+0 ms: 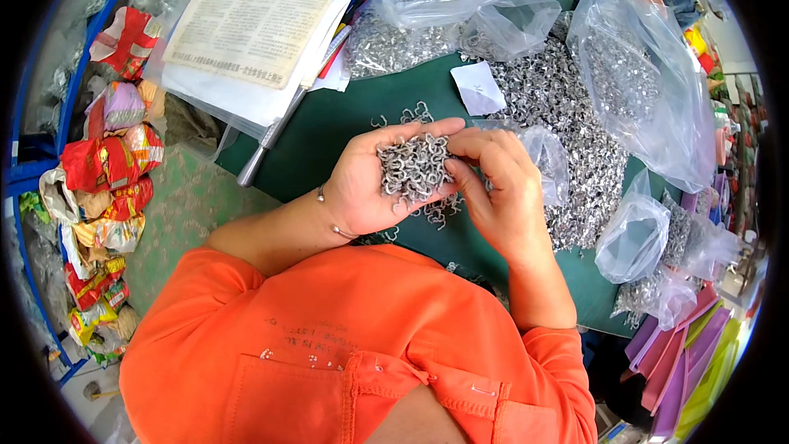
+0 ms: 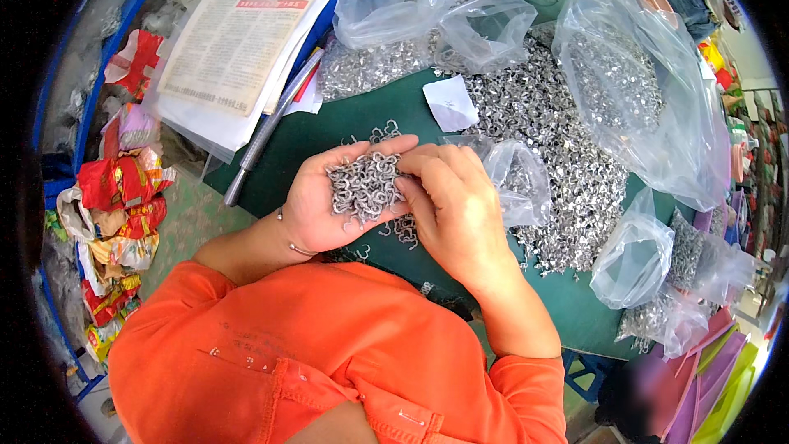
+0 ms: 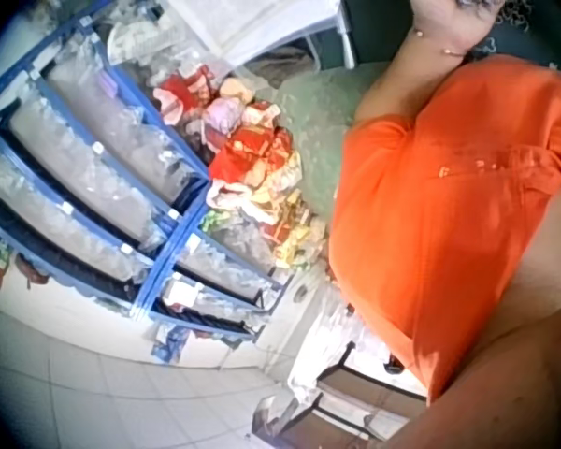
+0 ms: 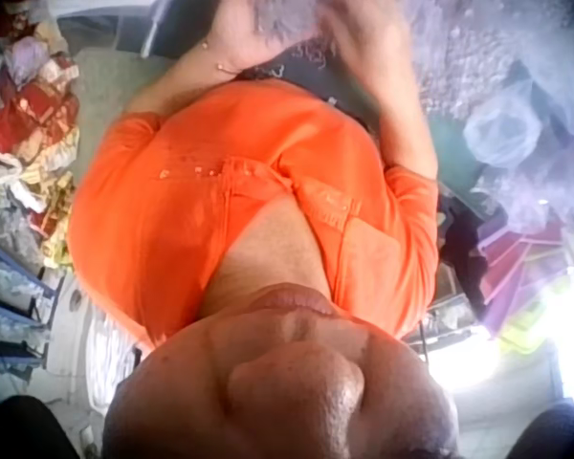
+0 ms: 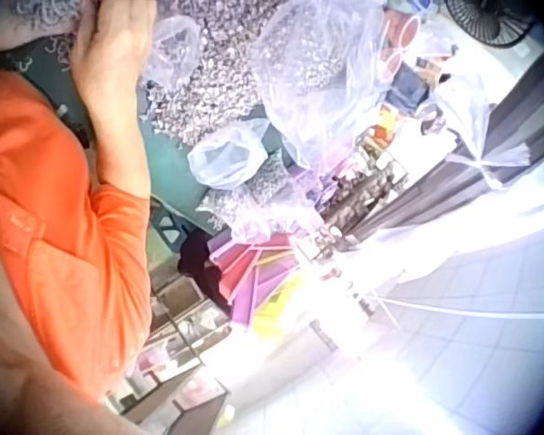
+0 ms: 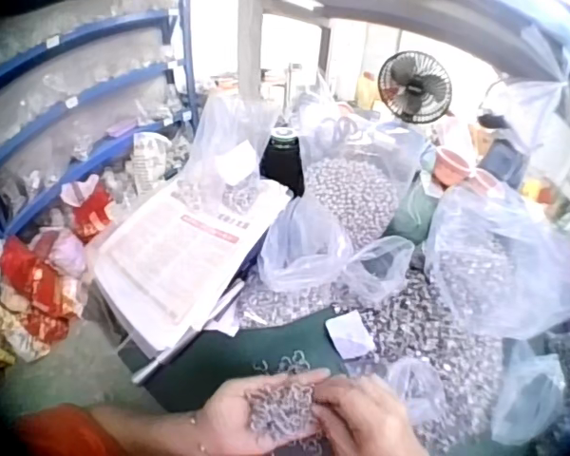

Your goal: The person sits at a green workbench and manually assembles small silver metal hooks. They pick up individual hooks from a pile and link them together by hand, gradually forming a chain. The workspace contains several plastic bags filled with loose hooks and a newspaper.

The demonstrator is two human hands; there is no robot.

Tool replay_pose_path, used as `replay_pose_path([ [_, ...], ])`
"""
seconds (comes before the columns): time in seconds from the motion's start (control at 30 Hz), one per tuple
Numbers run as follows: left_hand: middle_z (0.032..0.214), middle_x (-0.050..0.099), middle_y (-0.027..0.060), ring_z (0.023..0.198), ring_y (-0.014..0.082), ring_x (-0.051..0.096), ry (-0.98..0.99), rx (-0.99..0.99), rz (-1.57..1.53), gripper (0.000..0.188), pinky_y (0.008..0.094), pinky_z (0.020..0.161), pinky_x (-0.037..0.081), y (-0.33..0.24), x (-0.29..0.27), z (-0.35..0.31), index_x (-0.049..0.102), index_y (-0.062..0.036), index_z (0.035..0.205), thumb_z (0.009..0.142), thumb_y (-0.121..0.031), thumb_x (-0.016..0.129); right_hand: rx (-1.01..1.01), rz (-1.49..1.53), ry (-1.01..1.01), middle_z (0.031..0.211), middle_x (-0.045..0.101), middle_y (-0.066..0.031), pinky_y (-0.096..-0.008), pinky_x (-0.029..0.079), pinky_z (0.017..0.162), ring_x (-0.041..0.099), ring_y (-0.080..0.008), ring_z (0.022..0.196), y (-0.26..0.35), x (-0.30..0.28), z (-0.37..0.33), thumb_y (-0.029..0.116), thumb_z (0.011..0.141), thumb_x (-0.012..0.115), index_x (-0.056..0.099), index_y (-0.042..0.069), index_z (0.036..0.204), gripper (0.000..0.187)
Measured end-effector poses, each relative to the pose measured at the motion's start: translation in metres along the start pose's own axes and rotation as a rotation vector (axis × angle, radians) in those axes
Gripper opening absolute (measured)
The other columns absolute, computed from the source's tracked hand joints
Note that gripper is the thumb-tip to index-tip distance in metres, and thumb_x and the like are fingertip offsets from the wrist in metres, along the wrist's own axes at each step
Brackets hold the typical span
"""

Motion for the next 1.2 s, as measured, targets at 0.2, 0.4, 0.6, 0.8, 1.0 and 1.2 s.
replay_pose_path([
  [0.2, 0.133, 0.047, 0.0132, 0.115, 0.0258, 0.053, -0.102, 0.049, 0.035, 0.049, 0.0428, 0.1, 0.041, -0.003, 0.002, 0.001, 0.035, -0.0009, 0.138, 0.097, -0.026, 0.031, 0.001, -0.07, -0.041, 0.082, 0.06, -0.0106, -0.0367, 0.045, 0.064, 0.055, -0.0305, 0.069, 0.003, -0.002, -0.003, -0.004, 0.071, 0.067, 0.058, 0.003, 0.086, 0.019],
  [0.4, 0.123, 0.055, 0.0118, 0.112, 0.0226, 0.055, 0.061, -0.019, 0.012, 0.048, 0.0395, 0.095, 0.045, 0.004, -0.001, 0.002, 0.038, -0.0013, 0.137, 0.097, -0.027, 0.03, 0.083, 0.078, -0.163, 0.082, 0.061, -0.0094, -0.0318, 0.049, 0.062, 0.06, -0.0239, 0.07, 0.0, -0.007, -0.006, -0.009, 0.071, 0.065, 0.06, 0.003, 0.088, 0.021],
  [0.6, 0.123, 0.055, 0.0123, 0.111, 0.0232, 0.056, -0.027, 0.0, 0.029, 0.048, 0.0405, 0.094, 0.045, 0.003, -0.001, 0.0, 0.039, -0.0013, 0.136, 0.097, -0.027, 0.03, 0.104, 0.152, -0.116, 0.09, 0.061, -0.0094, -0.0288, 0.051, 0.065, 0.061, -0.0203, 0.076, -0.002, -0.008, -0.008, -0.01, 0.071, 0.066, 0.065, 0.001, 0.09, 0.022],
  [0.8, 0.127, 0.052, 0.0147, 0.114, 0.0252, 0.054, -0.055, 0.013, 0.036, 0.048, 0.0438, 0.098, 0.042, 0.001, -0.004, 0.0, 0.037, 0.0006, 0.136, 0.097, -0.026, 0.03, 0.099, 0.155, -0.095, 0.094, 0.061, -0.0099, -0.0281, 0.05, 0.067, 0.061, -0.021, 0.082, -0.004, -0.008, -0.009, -0.009, 0.071, 0.067, 0.067, 0.001, 0.089, 0.02],
  [1.0, 0.128, 0.05, 0.0157, 0.115, 0.0262, 0.052, -0.069, 0.021, 0.029, 0.048, 0.045, 0.101, 0.04, 0.001, -0.006, 0.001, 0.037, 0.0017, 0.136, 0.096, -0.025, 0.031, 0.165, 0.259, -0.124, 0.093, 0.062, -0.0099, -0.0296, 0.05, 0.07, 0.062, -0.0216, 0.082, -0.012, -0.009, -0.012, -0.009, 0.073, 0.065, 0.067, 0.001, 0.088, 0.018],
  [1.2, 0.129, 0.049, 0.0172, 0.119, 0.0274, 0.05, -0.044, 0.022, -0.014, 0.048, 0.0455, 0.104, 0.037, 0.002, -0.002, 0.0, 0.037, 0.0025, 0.135, 0.096, -0.025, 0.032, 0.161, 0.331, -0.146, 0.09, 0.064, -0.0111, -0.0283, 0.05, 0.069, 0.063, -0.02, 0.079, -0.016, -0.008, -0.013, -0.012, 0.073, 0.064, 0.064, 0.0, 0.09, 0.021],
])
Point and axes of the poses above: each hand's wrist, its own z-axis towards the middle knuckle, its own x-axis out of the palm, y = z × x, the point moved 9 cm from there along z, towards the middle knuckle
